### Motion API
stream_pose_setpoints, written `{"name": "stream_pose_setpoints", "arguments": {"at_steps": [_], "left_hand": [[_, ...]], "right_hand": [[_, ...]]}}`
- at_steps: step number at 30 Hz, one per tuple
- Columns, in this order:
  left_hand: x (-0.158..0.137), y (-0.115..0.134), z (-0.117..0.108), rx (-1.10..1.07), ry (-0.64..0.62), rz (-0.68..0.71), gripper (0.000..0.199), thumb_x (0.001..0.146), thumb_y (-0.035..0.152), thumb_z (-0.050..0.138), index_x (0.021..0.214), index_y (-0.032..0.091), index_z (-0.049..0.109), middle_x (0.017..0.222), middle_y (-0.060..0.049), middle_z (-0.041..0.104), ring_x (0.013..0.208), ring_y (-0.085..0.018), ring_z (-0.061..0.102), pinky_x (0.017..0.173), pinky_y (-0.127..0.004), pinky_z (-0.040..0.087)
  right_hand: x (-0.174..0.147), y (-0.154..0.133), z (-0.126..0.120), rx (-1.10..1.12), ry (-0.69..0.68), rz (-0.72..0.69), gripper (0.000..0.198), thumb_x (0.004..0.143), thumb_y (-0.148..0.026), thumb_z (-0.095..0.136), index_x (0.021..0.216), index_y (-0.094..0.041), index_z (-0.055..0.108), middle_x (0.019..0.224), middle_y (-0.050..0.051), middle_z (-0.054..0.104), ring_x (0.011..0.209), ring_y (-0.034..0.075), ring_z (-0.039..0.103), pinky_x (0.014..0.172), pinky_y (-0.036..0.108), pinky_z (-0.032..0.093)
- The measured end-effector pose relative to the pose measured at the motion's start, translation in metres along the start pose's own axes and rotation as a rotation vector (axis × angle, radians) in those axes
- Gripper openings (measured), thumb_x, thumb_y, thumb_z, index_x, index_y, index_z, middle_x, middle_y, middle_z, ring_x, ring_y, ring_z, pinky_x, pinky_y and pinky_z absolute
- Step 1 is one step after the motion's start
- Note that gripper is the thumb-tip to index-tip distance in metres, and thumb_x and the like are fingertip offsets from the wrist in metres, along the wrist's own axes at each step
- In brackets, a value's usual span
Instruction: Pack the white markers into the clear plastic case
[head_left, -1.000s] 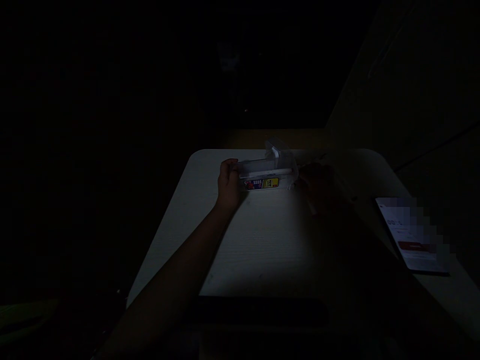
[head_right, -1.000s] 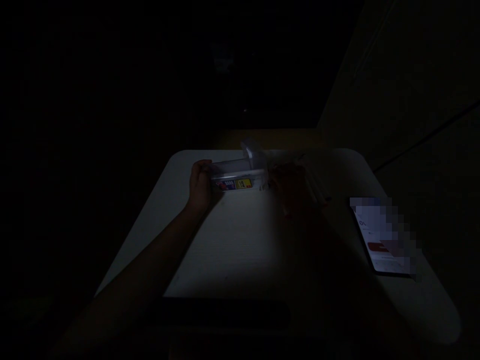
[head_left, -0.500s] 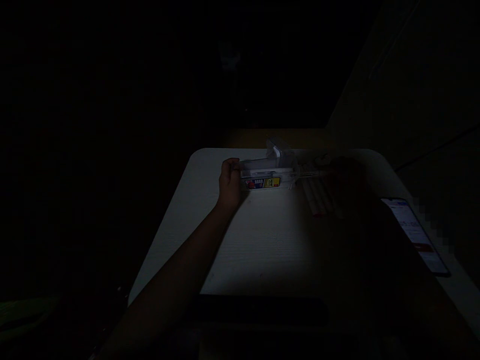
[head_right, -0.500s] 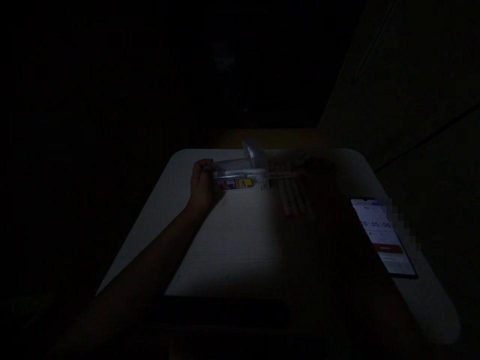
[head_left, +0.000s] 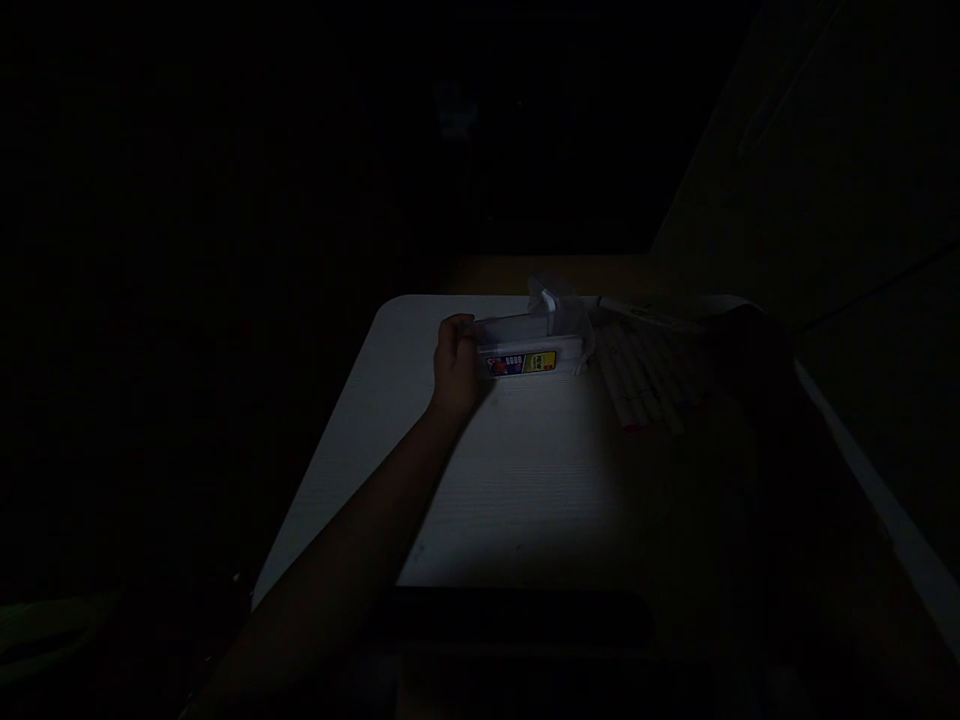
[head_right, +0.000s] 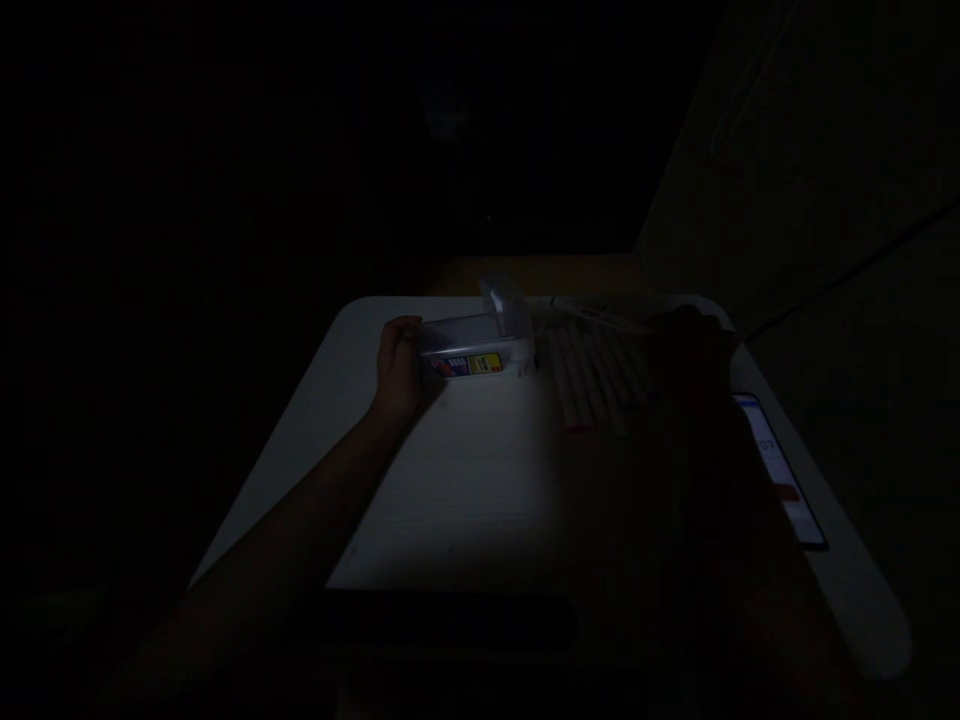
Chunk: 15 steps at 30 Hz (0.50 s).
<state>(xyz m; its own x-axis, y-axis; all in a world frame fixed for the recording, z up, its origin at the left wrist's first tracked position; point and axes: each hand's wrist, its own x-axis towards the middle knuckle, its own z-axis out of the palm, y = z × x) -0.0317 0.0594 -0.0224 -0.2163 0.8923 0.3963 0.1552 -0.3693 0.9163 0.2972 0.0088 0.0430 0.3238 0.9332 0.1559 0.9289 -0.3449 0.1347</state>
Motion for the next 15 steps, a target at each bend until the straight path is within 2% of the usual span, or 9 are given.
{"name": "stream_pose_setpoints", "arguments": {"at_steps": [4,8,15], "left_hand": [[0.0,-0.001,0.001,-0.01,-0.005,0.002,0.016,0.084,0.031,0.044,0.097,0.024,0.053,0.087,-0.001,0.054,0.082,-0.016,0.053,0.072,-0.028,0.043],[0.0,0.0,0.001,0.006,-0.012,0.015,0.016,0.085,0.031,0.044,0.097,0.024,0.053,0.088,-0.001,0.055,0.082,-0.016,0.052,0.073,-0.028,0.042],[0.0,0.005,0.003,0.002,-0.006,-0.006,0.016,0.085,0.031,0.045,0.097,0.024,0.054,0.086,-0.001,0.055,0.081,-0.016,0.052,0.07,-0.028,0.042]], "right_hand": [[-0.013,-0.027,-0.008,0.041,-0.092,-0.017,0.045,0.091,-0.033,0.028,0.114,-0.012,0.061,0.117,0.025,0.05,0.104,0.039,0.049,0.078,0.051,0.035],[-0.019,-0.039,-0.005,0.079,-0.116,-0.078,0.046,0.089,-0.034,0.03,0.109,-0.009,0.063,0.111,0.025,0.055,0.102,0.037,0.051,0.08,0.054,0.034],[-0.024,-0.047,-0.006,0.094,-0.129,-0.096,0.043,0.087,-0.037,0.031,0.114,-0.018,0.059,0.111,0.013,0.06,0.102,0.033,0.056,0.086,0.054,0.037]]}}
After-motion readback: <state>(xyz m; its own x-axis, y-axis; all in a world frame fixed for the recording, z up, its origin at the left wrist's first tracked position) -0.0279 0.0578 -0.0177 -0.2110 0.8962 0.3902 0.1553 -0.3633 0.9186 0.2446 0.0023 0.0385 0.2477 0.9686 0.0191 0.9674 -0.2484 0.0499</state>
